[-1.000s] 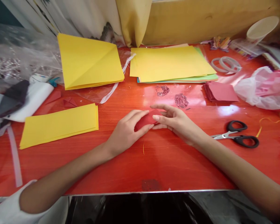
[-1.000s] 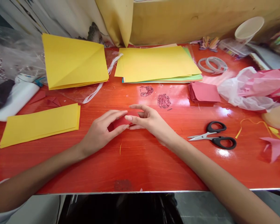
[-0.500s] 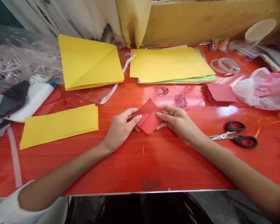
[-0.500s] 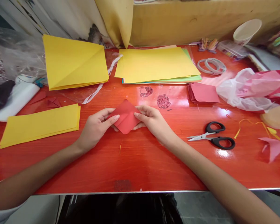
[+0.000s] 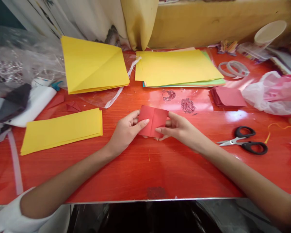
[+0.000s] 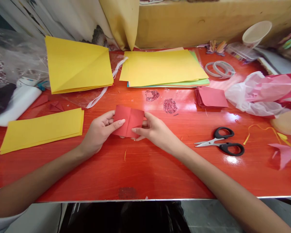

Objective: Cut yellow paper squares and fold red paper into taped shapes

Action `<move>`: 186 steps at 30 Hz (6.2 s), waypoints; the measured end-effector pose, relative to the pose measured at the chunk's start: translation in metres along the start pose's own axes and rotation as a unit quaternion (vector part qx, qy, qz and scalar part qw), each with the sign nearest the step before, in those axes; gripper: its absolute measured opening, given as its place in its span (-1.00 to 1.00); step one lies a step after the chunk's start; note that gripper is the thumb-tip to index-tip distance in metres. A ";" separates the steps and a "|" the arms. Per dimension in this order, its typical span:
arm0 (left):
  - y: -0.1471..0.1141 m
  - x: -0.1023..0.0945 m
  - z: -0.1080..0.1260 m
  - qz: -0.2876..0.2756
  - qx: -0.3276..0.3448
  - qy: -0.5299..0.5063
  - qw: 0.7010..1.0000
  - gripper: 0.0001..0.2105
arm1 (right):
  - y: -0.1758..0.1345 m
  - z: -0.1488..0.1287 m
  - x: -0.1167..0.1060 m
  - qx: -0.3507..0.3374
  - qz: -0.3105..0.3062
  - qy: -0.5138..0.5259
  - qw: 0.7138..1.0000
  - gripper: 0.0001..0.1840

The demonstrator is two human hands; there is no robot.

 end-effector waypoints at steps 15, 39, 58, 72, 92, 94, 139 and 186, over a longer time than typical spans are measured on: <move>-0.011 0.001 0.011 0.017 0.059 0.238 0.969 -0.69 | -0.004 0.002 -0.003 0.013 0.033 -0.035 0.999 -0.78; -0.020 0.007 0.017 0.006 0.270 0.353 0.896 -0.73 | -0.001 0.005 0.002 0.006 0.031 0.050 0.998 -0.75; -0.012 0.002 0.017 -0.044 0.150 0.267 0.951 -0.73 | -0.001 0.004 0.000 0.007 0.016 0.055 0.998 -0.70; -0.012 0.002 0.014 -0.034 0.148 0.276 0.949 -0.76 | -0.001 0.005 -0.001 -0.007 0.003 0.028 1.000 -0.71; -0.010 0.001 0.011 -0.008 0.113 0.283 0.952 -0.84 | 0.002 0.006 -0.004 0.012 0.006 0.026 1.000 -0.76; -0.009 0.001 0.010 -0.012 0.112 0.281 0.953 -0.85 | 0.002 0.007 -0.003 0.004 -0.002 0.032 0.999 -0.71; -0.004 0.002 0.007 -0.055 -0.013 0.125 0.991 -0.85 | -0.003 0.000 0.002 -0.032 0.039 -0.178 0.983 -0.63; -0.004 0.002 0.005 -0.058 -0.033 0.096 0.993 -0.84 | -0.003 0.001 0.001 -0.045 0.053 -0.217 0.974 -0.67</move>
Point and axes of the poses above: each hand's wrist, its own y-axis towards the middle knuckle, its own x-axis out of the palm, z = x × y, the point moved 1 cm from there along y, towards the middle knuckle, and after that the axes turned 2 degrees about x, right-handed, at the moved point
